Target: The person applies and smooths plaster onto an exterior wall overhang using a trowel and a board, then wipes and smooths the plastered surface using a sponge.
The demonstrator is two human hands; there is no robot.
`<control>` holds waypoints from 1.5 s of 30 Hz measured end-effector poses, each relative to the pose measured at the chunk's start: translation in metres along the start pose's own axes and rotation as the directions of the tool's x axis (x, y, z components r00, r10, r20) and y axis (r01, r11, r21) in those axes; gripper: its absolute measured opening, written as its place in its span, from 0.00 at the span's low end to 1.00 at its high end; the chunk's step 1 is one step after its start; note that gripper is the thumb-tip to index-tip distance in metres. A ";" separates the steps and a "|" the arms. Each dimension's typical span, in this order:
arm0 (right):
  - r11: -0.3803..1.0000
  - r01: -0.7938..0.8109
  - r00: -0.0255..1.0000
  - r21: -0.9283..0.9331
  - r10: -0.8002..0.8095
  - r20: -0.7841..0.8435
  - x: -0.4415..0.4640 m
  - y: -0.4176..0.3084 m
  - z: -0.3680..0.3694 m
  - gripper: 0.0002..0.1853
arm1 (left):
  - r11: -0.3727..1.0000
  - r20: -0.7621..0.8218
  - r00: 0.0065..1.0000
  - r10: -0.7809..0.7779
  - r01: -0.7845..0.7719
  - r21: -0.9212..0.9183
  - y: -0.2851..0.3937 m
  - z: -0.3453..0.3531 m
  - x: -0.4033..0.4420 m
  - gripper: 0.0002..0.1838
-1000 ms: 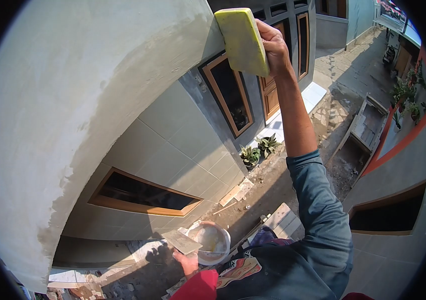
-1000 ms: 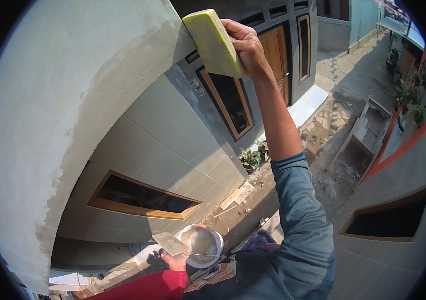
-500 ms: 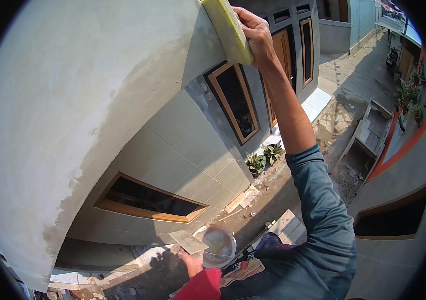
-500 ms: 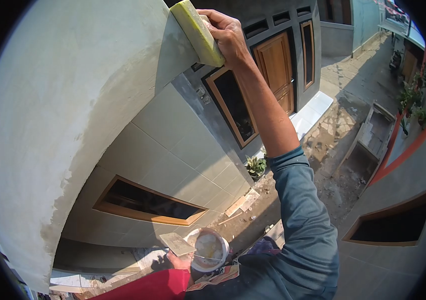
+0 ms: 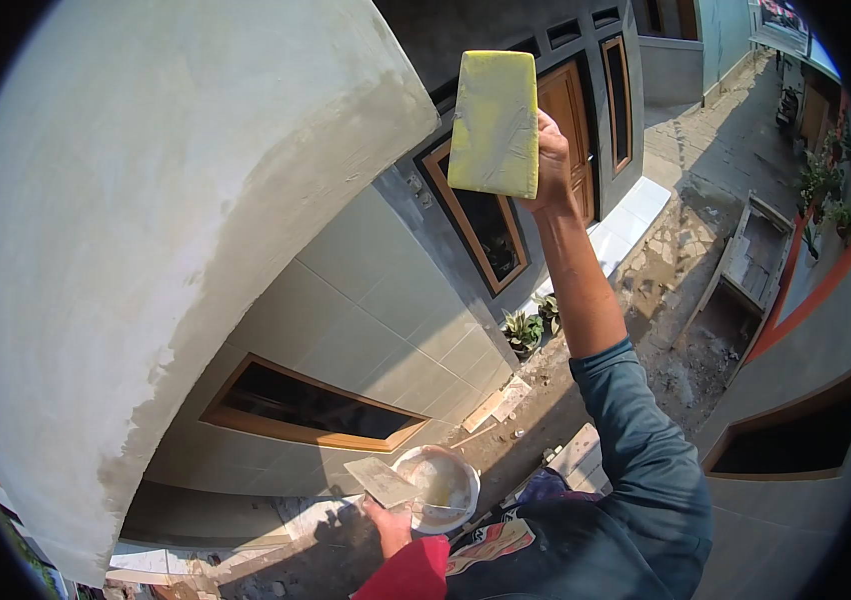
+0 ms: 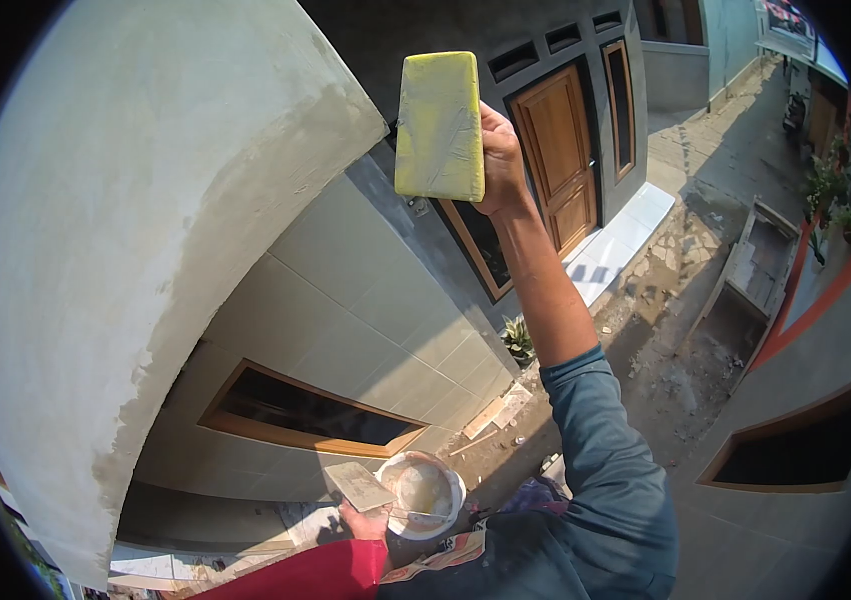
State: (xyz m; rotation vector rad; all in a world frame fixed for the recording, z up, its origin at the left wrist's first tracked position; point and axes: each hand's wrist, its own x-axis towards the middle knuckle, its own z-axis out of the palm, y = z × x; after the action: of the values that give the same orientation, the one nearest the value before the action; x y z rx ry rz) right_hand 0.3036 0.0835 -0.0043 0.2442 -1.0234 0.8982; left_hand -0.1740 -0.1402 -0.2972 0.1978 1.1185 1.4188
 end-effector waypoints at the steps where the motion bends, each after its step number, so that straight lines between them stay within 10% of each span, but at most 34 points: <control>1: 0.997 0.003 1.000 0.077 -0.002 -0.015 -0.005 0.006 0.006 0.16 | 1.000 0.001 1.000 -0.001 0.001 -0.004 -0.001 0.002 -0.001 0.28; 15: 0.936 0.074 0.925 -0.345 -0.193 -0.326 -0.018 0.023 0.054 0.14 | 0.996 -0.038 0.998 -0.059 0.056 -0.072 -0.006 0.002 -0.005 0.30; 45: 0.723 0.043 0.999 -0.690 -0.053 0.006 0.026 -0.021 0.011 0.19 | 0.991 -0.131 0.991 0.000 -0.017 -0.129 -0.015 -0.020 0.000 0.27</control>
State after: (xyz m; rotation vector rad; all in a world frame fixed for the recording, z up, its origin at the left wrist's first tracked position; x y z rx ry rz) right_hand 0.3178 0.0773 0.0274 -0.3734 -1.2654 0.4124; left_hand -0.1785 -0.1534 -0.3184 0.0167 1.1275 1.5239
